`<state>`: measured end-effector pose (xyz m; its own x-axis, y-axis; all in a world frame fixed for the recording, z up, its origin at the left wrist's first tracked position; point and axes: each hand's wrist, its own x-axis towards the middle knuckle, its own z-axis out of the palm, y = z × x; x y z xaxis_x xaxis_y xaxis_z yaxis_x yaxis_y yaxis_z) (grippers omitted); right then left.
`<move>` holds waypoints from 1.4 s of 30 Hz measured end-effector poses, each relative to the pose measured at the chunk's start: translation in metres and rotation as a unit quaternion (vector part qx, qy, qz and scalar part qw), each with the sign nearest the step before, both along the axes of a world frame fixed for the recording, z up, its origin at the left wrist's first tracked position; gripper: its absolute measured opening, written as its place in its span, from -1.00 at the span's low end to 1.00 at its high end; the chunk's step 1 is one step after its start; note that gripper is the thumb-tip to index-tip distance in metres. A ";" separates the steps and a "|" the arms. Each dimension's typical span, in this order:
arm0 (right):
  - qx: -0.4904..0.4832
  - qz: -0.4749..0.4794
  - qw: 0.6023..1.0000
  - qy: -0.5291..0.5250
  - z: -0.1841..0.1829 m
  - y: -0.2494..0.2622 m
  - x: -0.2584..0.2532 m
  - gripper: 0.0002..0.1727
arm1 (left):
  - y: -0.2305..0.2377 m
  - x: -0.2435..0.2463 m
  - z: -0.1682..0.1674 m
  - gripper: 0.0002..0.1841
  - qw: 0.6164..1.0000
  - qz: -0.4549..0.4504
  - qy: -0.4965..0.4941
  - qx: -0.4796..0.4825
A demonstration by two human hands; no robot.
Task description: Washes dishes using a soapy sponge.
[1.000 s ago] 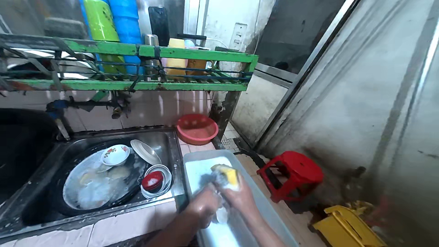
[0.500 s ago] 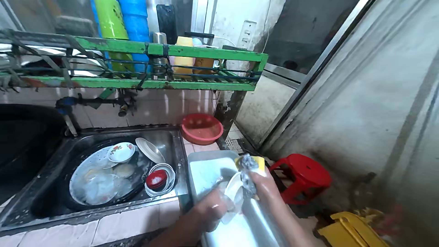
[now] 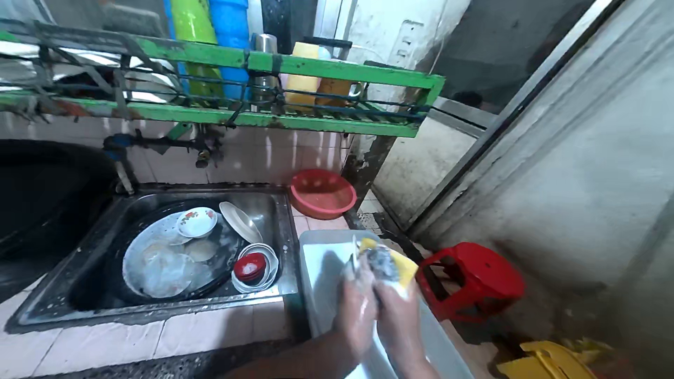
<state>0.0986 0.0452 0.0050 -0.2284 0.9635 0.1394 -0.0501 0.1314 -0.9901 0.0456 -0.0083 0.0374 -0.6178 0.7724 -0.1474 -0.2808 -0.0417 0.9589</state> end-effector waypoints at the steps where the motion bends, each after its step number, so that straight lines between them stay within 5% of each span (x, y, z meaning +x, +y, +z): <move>1: -0.014 0.020 1.000 0.013 -0.002 0.003 0.001 -0.28 | -0.002 0.005 -0.006 -0.54 0.994 -0.009 0.108 -0.001; 3: -0.059 0.081 0.995 0.007 0.001 0.014 0.011 -0.55 | -0.002 0.018 -0.037 -0.52 0.935 -0.024 0.349 0.062; 5: -0.160 0.187 0.964 0.099 0.006 0.019 0.018 -0.47 | 0.006 0.012 -0.060 -0.50 0.817 0.001 0.564 0.123; 7: -0.332 0.193 0.911 0.150 0.031 0.000 0.017 -0.42 | 0.007 -0.012 -0.059 -0.54 0.740 -0.019 0.652 0.164; 8: -0.423 0.124 0.888 0.127 0.048 -0.009 0.009 -0.44 | 0.006 -0.026 -0.055 -0.55 0.736 -0.040 0.654 0.169; 11: -0.319 0.161 0.929 0.092 -0.003 0.003 0.001 -0.62 | -0.005 -0.076 -0.045 -0.60 0.836 -0.099 0.538 0.038; 13: -0.211 0.148 0.964 -0.059 -0.012 0.016 0.007 -0.65 | -0.016 -0.122 -0.053 -0.63 0.890 -0.044 0.447 -0.079; 16: -0.019 0.151 0.933 -0.326 -0.024 0.051 0.030 -0.25 | -0.043 -0.204 -0.091 -0.65 0.804 0.135 0.551 -0.177; 20: 0.170 0.222 0.807 -0.520 -0.040 0.073 0.042 -0.23 | -0.081 -0.264 -0.098 -0.59 0.783 0.145 0.366 -0.482; 22: 0.157 0.261 0.754 -0.582 -0.051 0.072 0.038 -0.08 | -0.069 -0.268 -0.091 -0.49 0.802 0.152 0.333 -0.472; 24: 0.140 0.287 0.721 -0.615 -0.055 0.071 0.032 0.12 | -0.037 -0.249 -0.075 -0.54 0.822 0.147 0.403 -0.376; 29: 0.092 0.303 0.722 -0.615 -0.055 0.082 0.027 0.05 | 0.052 -0.146 -0.038 -0.58 0.843 -0.094 0.478 -0.227; 33: 0.092 0.274 0.722 -0.629 -0.056 0.075 0.023 -0.04 | 0.092 -0.102 -0.060 -0.61 0.783 -0.307 0.402 -0.362; 36: 0.090 0.269 0.722 -0.631 -0.057 0.075 0.022 -0.04 | 0.101 -0.088 -0.085 -0.52 0.746 -0.313 0.410 -0.421; 39: 0.086 0.266 0.728 -0.626 -0.058 0.073 0.023 -0.04 | 0.098 -0.099 -0.083 -0.58 0.787 -0.276 0.376 -0.404; 42: 0.068 0.259 0.743 -0.613 -0.055 0.073 0.024 -0.03 | 0.096 -0.112 -0.084 -0.46 0.889 -0.215 0.214 -0.342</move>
